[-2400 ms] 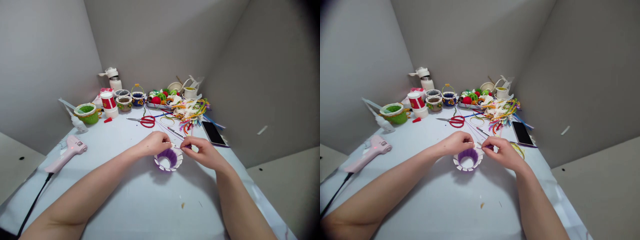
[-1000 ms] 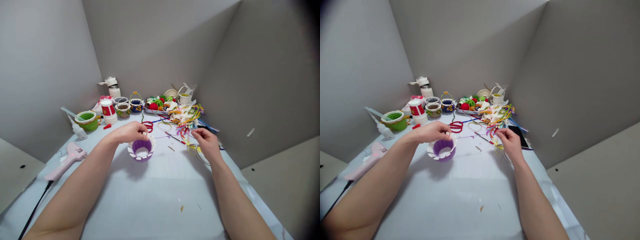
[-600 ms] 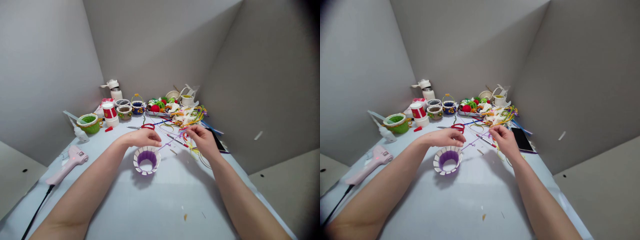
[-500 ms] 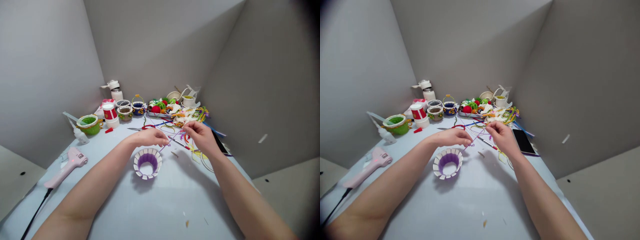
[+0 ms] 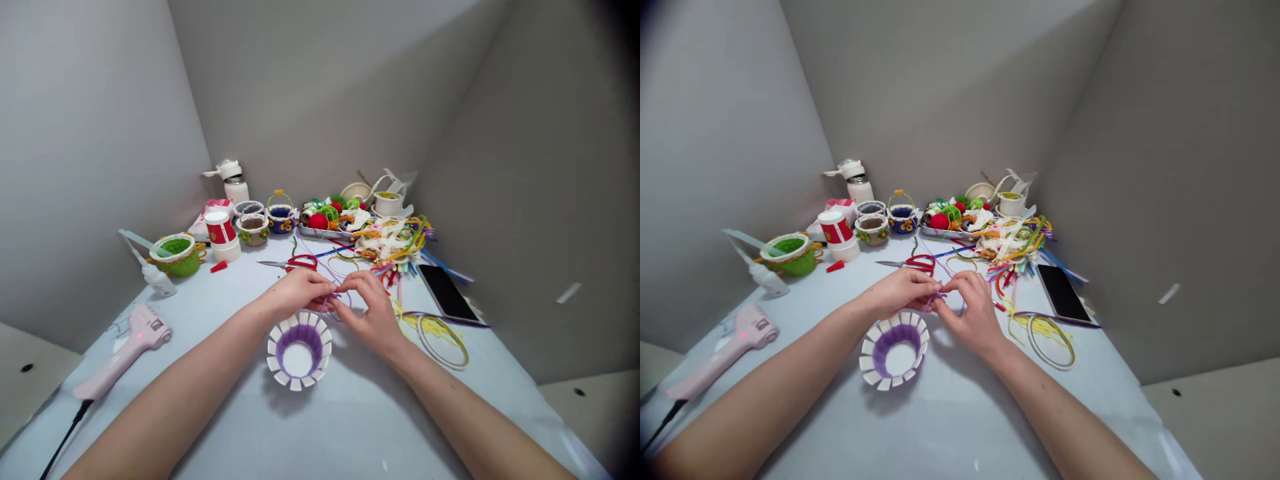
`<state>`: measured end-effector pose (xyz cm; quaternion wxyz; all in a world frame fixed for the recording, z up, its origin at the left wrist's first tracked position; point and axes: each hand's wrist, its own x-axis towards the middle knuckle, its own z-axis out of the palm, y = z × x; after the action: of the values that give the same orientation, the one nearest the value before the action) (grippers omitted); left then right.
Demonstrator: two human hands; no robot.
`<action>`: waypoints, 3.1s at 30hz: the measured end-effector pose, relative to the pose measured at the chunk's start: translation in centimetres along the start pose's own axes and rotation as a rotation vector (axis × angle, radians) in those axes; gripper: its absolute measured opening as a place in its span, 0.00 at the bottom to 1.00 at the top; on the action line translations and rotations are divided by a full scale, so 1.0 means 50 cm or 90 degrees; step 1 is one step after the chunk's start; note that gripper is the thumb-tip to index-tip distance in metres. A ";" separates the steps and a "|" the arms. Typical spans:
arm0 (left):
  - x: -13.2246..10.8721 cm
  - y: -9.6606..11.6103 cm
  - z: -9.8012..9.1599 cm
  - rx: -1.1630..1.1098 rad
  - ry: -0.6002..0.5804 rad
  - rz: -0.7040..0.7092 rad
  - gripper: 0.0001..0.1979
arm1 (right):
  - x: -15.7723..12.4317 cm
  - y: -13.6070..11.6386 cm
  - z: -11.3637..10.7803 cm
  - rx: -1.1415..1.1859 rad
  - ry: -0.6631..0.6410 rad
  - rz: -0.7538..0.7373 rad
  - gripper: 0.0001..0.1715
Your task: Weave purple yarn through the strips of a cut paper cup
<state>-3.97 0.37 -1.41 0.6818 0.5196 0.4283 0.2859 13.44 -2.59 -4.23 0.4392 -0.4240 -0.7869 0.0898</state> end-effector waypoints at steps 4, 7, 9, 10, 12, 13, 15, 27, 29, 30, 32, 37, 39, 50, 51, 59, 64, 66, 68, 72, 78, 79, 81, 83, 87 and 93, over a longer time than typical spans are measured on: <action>0.001 0.001 0.009 0.040 0.014 -0.008 0.12 | -0.001 0.003 0.010 0.005 0.003 0.010 0.01; 0.001 0.007 0.013 0.046 0.023 -0.023 0.10 | -0.005 0.009 0.005 0.063 -0.004 0.028 0.04; 0.001 0.010 0.014 0.040 0.039 -0.033 0.10 | -0.009 0.014 0.001 0.107 -0.009 0.047 0.04; 0.001 0.011 0.014 0.039 0.046 -0.038 0.10 | -0.011 0.017 0.000 0.127 -0.008 0.056 0.04; 0.002 0.011 0.015 0.045 0.055 -0.043 0.09 | -0.016 0.024 0.001 0.166 0.004 0.068 0.03; 0.002 0.010 0.016 0.053 0.057 -0.042 0.09 | -0.018 0.027 0.002 0.185 0.013 0.071 0.03; 0.002 0.009 0.016 0.074 0.058 -0.036 0.09 | -0.021 0.031 0.004 0.225 0.028 0.074 0.04; -0.011 0.007 0.000 0.209 0.055 0.007 0.10 | -0.023 0.019 0.008 0.290 -0.028 0.195 0.09; -0.009 0.000 0.000 0.237 0.043 0.021 0.11 | -0.024 0.016 0.008 0.267 -0.039 0.201 0.10; -0.008 -0.003 0.000 0.254 0.039 0.030 0.11 | -0.023 0.014 0.007 0.261 -0.046 0.201 0.08; -0.008 -0.007 -0.001 0.290 0.036 0.049 0.12 | -0.022 0.012 0.002 0.251 -0.061 0.200 0.08; -0.016 0.002 -0.005 0.413 0.064 0.106 0.13 | -0.022 0.006 -0.010 0.224 -0.092 0.156 0.09; -0.019 0.008 -0.008 0.443 0.090 0.112 0.13 | -0.023 0.004 -0.012 0.220 -0.108 0.117 0.09; -0.016 0.014 -0.030 0.560 0.186 0.105 0.13 | -0.027 0.003 -0.023 0.360 -0.137 0.099 0.10; -0.016 0.013 -0.029 0.568 0.193 0.111 0.13 | -0.027 0.004 -0.021 0.386 -0.132 0.114 0.10; -0.037 0.034 0.008 0.195 -0.011 0.097 0.12 | -0.024 0.020 -0.003 0.531 -0.051 0.219 0.07; -0.046 0.038 0.021 0.103 -0.033 0.104 0.08 | -0.021 0.024 -0.009 0.475 -0.047 0.199 0.06; -0.045 0.035 0.026 0.090 -0.030 0.116 0.07 | -0.019 0.024 -0.011 0.454 -0.045 0.198 0.08; -0.043 0.031 0.030 0.092 -0.034 0.126 0.06 | -0.017 0.023 -0.014 0.424 -0.060 0.198 0.14; -0.038 0.021 0.035 0.137 -0.004 0.163 0.06 | -0.012 0.022 -0.024 0.411 -0.178 0.219 0.18; -0.043 0.018 0.035 0.244 0.002 0.168 0.09 | -0.006 0.027 -0.048 0.301 -0.130 0.263 0.15; -0.046 0.020 0.035 0.280 -0.008 0.169 0.09 | -0.005 0.027 -0.051 0.304 -0.103 0.266 0.15; -0.052 0.025 0.034 0.364 -0.026 0.165 0.10 | -0.004 0.025 -0.053 0.317 -0.063 0.265 0.14; -0.056 0.027 0.032 0.421 -0.025 0.153 0.10 | -0.004 0.023 -0.053 0.325 -0.035 0.262 0.14; -0.055 0.025 0.030 0.443 -0.009 0.131 0.13 | -0.001 0.033 -0.051 0.334 0.038 0.272 0.14; -0.055 0.026 0.027 0.443 -0.007 0.102 0.12 | 0.016 0.102 -0.060 0.378 0.221 0.318 0.17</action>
<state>-3.99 -2.18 0.72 0.4417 0.7540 0.4546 0.1725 18.56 0.50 -4.57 0.6330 -0.4658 -0.5143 0.3432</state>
